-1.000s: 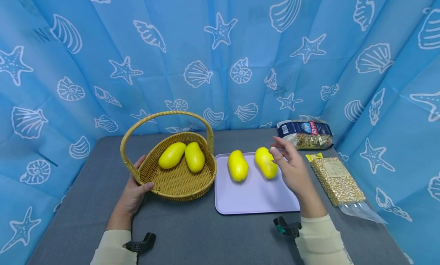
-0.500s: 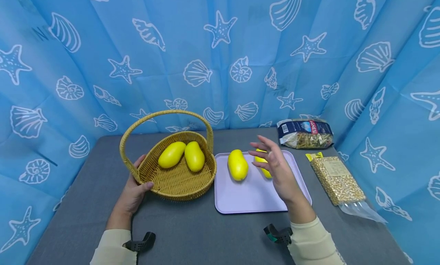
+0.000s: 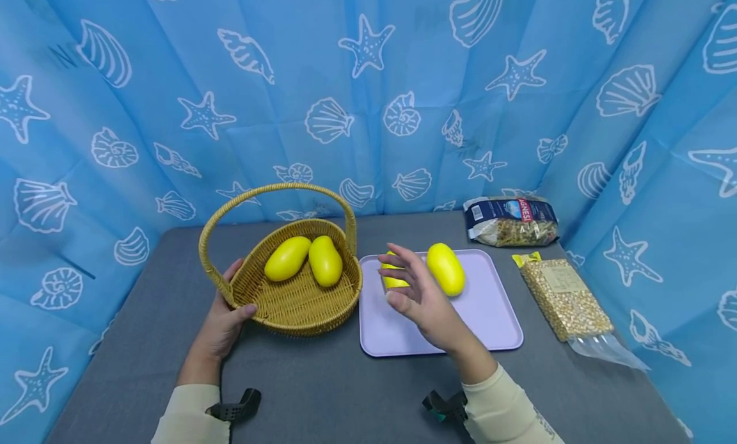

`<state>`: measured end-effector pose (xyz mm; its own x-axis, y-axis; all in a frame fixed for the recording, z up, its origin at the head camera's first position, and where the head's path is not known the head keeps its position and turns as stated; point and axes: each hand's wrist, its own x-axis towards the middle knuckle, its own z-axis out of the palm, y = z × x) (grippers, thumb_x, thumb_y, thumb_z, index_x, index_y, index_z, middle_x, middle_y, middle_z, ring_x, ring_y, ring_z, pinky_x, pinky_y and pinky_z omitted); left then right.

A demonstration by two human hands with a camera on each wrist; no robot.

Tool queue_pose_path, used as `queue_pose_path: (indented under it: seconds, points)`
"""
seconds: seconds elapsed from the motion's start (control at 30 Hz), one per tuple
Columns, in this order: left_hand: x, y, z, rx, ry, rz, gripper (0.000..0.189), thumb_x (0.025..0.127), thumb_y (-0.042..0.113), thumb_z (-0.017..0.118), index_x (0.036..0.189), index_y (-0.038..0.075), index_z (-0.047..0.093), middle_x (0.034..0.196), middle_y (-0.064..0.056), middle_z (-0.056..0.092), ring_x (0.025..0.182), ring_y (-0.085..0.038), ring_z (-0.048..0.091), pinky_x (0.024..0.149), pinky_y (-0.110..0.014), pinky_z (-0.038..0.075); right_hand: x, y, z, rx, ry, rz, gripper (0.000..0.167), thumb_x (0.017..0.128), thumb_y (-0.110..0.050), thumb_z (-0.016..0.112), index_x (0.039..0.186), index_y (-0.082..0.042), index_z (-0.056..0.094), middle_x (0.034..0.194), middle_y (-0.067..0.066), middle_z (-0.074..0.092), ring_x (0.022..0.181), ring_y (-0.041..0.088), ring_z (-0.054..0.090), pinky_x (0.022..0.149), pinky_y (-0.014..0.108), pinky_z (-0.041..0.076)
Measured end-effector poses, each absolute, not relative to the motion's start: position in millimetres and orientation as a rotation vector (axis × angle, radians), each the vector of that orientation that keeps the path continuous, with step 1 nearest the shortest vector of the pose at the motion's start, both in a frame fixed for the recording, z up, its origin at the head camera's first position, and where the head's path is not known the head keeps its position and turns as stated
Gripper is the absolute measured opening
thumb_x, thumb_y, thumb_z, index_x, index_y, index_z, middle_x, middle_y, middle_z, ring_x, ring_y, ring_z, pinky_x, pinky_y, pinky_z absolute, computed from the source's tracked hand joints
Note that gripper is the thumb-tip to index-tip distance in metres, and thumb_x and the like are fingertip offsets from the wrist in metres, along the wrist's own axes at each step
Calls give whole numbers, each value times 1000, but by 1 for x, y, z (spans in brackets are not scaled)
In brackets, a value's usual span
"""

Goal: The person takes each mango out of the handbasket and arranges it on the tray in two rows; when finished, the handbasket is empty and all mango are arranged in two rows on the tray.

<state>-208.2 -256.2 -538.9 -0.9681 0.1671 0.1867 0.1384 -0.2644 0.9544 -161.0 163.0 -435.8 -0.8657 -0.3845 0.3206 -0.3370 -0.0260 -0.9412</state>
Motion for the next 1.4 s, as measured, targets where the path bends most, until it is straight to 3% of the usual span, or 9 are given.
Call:
queue_pose_path:
  seconds: [0.1, 0.5, 0.73, 0.97, 1.17, 1.4]
  points:
    - [-208, -256, -538, 390, 1898, 2451, 97, 96, -23, 60, 175, 16, 20, 169, -19, 33, 141, -28, 51, 105, -31, 52, -160, 151, -441, -822, 2183, -2021, 81, 106, -37, 73, 170, -14, 30, 164, 15, 44, 147, 38, 48, 113, 60, 43]
    - [-208, -255, -537, 377, 1894, 2450, 96, 96, -22, 61, 175, 18, 22, 169, -19, 34, 142, -29, 50, 106, -31, 50, -166, 107, -448, -800, 2215, -1963, 86, 100, -34, 81, 169, -14, 33, 160, 1, 48, 144, 26, 48, 110, 57, 46]
    - [-208, -256, -538, 380, 1892, 2446, 97, 97, -21, 61, 175, 18, 21, 169, -19, 33, 142, -29, 50, 106, -31, 51, -187, 81, -447, -758, 2314, -1901, 89, 98, -41, 83, 169, -17, 35, 163, 6, 46, 147, 34, 46, 112, 57, 45]
    - [-208, -256, -538, 391, 1894, 2442, 96, 97, -21, 61, 175, 17, 21, 170, -21, 31, 143, -31, 49, 106, -33, 51, -207, 57, -452, -671, 2478, -1730, 95, 97, -52, 81, 170, -16, 34, 168, 11, 39, 151, 29, 41, 118, 57, 39]
    - [-207, -256, -537, 409, 1898, 2440, 94, 98, -21, 60, 175, 17, 21, 170, -21, 33, 143, -31, 50, 107, -33, 50, -220, 40, -453, -644, 2684, -1459, 97, 96, -58, 80, 169, -13, 35, 165, 10, 41, 144, 27, 43, 115, 53, 42]
    - [-207, -255, -536, 398, 1904, 2446, 94, 98, -20, 60, 175, 18, 22, 169, -21, 34, 142, -30, 51, 107, -32, 50, -231, 25, -451, -566, 2805, -1171, 101, 95, -62, 79, 170, -11, 34, 168, 16, 36, 153, 34, 35, 120, 55, 36]
